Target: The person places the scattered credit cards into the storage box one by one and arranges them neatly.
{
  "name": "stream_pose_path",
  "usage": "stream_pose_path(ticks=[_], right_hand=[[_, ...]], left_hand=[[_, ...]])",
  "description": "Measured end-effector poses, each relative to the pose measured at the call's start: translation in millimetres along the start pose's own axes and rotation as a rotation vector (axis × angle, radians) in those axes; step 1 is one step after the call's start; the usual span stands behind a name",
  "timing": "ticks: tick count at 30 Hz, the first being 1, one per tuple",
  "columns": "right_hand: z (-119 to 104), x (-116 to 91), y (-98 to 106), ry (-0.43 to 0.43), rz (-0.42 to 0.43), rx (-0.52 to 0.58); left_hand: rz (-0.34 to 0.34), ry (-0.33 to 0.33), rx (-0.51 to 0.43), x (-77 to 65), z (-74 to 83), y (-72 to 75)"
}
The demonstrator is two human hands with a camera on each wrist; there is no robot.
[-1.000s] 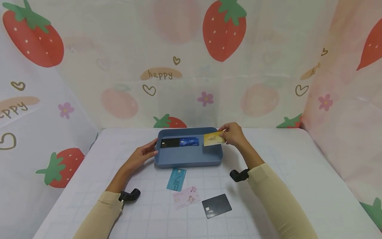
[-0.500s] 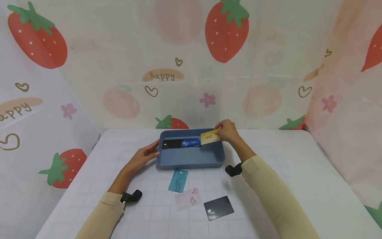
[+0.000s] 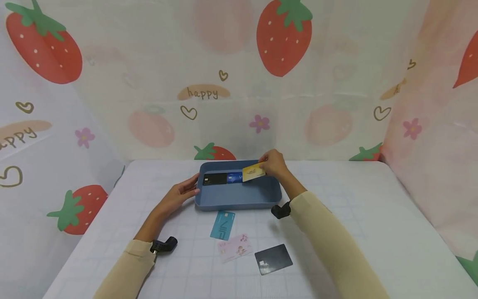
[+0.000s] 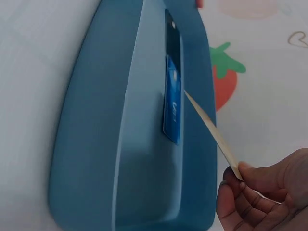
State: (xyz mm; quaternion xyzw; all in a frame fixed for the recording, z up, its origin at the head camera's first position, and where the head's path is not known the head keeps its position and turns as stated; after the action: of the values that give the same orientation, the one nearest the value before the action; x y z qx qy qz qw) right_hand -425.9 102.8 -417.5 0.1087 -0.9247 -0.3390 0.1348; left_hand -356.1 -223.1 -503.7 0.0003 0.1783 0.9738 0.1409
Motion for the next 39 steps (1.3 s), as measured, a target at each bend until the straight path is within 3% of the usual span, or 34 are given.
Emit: stream_pose_path(ticks=[16,30,39], right_hand=[[1,7,-14,-0.053,-0.011,0.012],[3,14,-19,-0.001,-0.028,-0.005],[2,18,-24,-0.011,-0.020,0.008]], left_hand=[[-0.005,-0.014,0.013,3.7,-3.9,-2.4],[-0.003,-0.006,0.007,6.2,-5.5,-0.4],[0.005,-0.009,0.025,5.3,-5.7,2.9]])
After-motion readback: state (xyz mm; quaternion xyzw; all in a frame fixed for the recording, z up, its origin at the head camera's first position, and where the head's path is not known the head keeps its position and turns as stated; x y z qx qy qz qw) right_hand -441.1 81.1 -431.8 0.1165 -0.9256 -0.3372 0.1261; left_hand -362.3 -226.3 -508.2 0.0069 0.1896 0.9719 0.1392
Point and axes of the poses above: each hand's wrist, its own x-axis towards the middle knuckle, its own y-axis out of the back of the hand, z = x × y, the point moved 6 cm from there along x, towards the middle knuckle, and after that the axes turned 13 degrees about y, right-handed, at the moved point
